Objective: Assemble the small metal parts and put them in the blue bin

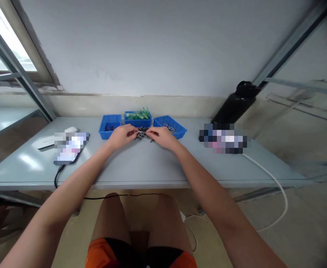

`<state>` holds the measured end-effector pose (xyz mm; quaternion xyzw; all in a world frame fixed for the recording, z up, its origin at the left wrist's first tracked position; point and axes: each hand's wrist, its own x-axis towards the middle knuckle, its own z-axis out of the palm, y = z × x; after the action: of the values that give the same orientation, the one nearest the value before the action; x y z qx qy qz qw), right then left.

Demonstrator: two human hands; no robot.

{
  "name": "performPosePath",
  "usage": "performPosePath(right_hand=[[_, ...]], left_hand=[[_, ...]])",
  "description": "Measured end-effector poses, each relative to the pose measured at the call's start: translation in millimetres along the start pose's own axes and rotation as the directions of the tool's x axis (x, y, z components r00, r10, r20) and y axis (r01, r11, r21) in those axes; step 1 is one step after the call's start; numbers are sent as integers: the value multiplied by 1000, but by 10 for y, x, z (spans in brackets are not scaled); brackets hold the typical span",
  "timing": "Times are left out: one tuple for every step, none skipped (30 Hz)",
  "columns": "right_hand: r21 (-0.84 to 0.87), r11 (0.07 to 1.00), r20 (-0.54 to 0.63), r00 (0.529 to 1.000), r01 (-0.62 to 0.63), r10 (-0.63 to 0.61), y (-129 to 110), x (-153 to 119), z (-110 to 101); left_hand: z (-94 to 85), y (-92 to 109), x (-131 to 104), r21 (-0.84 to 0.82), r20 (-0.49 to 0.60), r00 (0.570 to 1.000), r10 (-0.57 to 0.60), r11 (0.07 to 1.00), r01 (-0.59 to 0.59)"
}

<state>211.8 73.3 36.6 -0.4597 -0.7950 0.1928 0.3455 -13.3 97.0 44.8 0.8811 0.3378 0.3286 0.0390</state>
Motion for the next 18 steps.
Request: performPosePath(right_hand=[[0,1000,-6,1000,1,-1,-8,-1,-3],[0,1000,-14,1000,3,-3,-16,-3,-5],[0,1000,-22,1000,7,-7,-25,-4,-5],[1,1000,-30,1000,11,-11,-33,-6,-3],[1,1000,-39,999,14,-14,-40,-7,0],[0,1000,-48,999,19,-19,-46,-7,6],[-1,1000,-58,998,24,-24,-51,-8,12],[0,1000,-66,997,29,-29,-54,-8,19],[0,999,-72,997,32,-32,-55,-8,26],[-2,999,-75,997,35,-35,-55,-8,31],[-4,999,-75,997,36,-36,-54,-7,35],[-6,999,-70,997,35,-35,-53,-7,36],[-7,999,-66,997,32,-33,-52,-7,35],[-8,1000,-61,998,28,-28,-51,-6,31],[-10,1000,-57,998,23,-23,-51,-5,25],[-11,1000,-55,998,15,-15,-51,-4,19],[-13,1000,-53,999,5,-5,-52,-3,13],[-17,1000,-49,999,-6,5,-53,-2,8]], left_hand=[[4,-6,-2,8,24,1000,-13,1000,12],[11,-12,-4,13,51,998,-23,1000,22],[19,-17,-6,11,79,996,-29,1000,28],[28,-21,-8,4,107,994,-32,999,32],[37,-23,-9,-6,132,991,-32,999,33],[45,-23,-9,-17,152,988,-27,999,30],[51,-21,-9,-26,165,986,-22,999,27],[54,-17,-8,-31,174,985,-19,999,25],[55,-12,-8,-31,179,984,-19,999,25],[54,-7,-7,-30,181,983,-21,999,27],[50,-1,-7,-28,182,983,-25,999,30],[45,3,-8,-25,182,983,-30,999,35],[39,5,-8,-23,182,983,-35,999,40],[32,5,-9,-19,179,983,-40,999,44],[25,2,-8,-14,171,984,-44,999,47],[18,-4,-7,-8,158,986,-47,999,49],[10,-11,-5,-2,137,989,-48,999,48],[3,-19,-1,3,107,993,-45,999,45]])
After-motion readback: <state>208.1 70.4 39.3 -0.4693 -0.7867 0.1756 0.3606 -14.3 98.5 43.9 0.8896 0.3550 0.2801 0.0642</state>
